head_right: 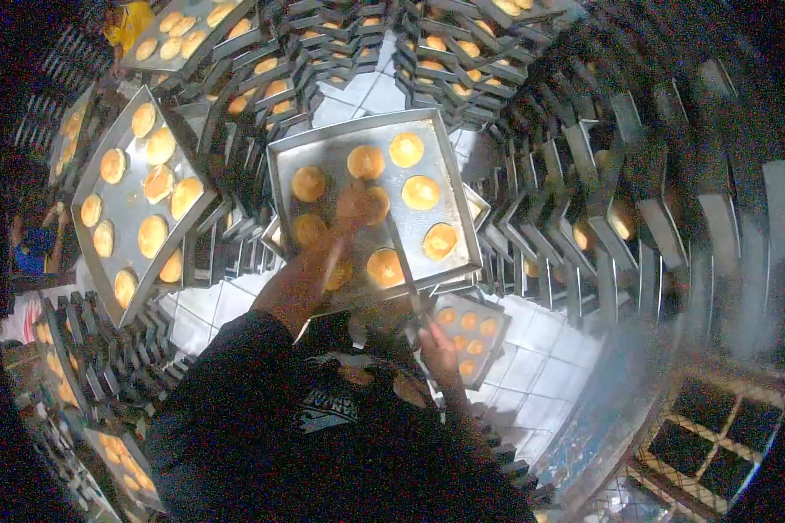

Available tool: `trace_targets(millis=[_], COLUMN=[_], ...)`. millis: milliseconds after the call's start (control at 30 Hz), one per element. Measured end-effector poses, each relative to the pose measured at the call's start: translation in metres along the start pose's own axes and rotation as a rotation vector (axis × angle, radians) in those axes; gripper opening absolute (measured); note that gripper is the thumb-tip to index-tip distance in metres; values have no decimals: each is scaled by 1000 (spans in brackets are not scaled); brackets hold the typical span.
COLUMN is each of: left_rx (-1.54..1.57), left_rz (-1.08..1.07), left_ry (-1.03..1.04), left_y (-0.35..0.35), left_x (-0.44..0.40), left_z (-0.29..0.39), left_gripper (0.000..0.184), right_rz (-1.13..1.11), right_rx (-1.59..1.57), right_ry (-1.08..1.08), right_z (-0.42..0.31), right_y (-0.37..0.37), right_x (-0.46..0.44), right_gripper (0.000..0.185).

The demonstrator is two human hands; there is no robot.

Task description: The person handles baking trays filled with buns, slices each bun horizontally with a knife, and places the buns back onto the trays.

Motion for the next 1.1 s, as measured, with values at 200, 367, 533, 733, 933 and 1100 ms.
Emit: trace_targets(millis=[200, 367, 533, 733, 933, 1100], left_rx=[-1065, 219, 1140, 1304, 1257, 1222], left_rz=[-160, 38, 164, 176, 257, 212], left_ry=[100, -154, -117, 146, 137, 117], left_y=[12, -3, -8, -20, -15, -5], left_x=[64, 107, 118, 127, 138, 137], left_z=[95, 135, 198, 246, 271, 274], left_gripper=[61, 49, 35, 28, 32, 32], right_rz=[-80, 21, -41, -154, -158, -138], right_rx=[-272, 60, 141, 150, 172, 194], right_ry=[-124, -242, -405, -464, -498, -509], right_z=[-34, -42, -118, -131, -136, -134], right_y=[-8, -19, -16, -7, -12, -16], right_x=[5, -18, -24, -29, -7, 1], right_gripper=[40, 38, 39, 41, 42, 43])
Point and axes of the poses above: each hand's wrist, its own x-axis away from the middle knuckle, its own y-axis out of the palm, z = x × y, the point moved 3 cm from there along -x, towards the middle knuckle, and after that the axes turned 9 degrees about -z, right-handed, at the moved point
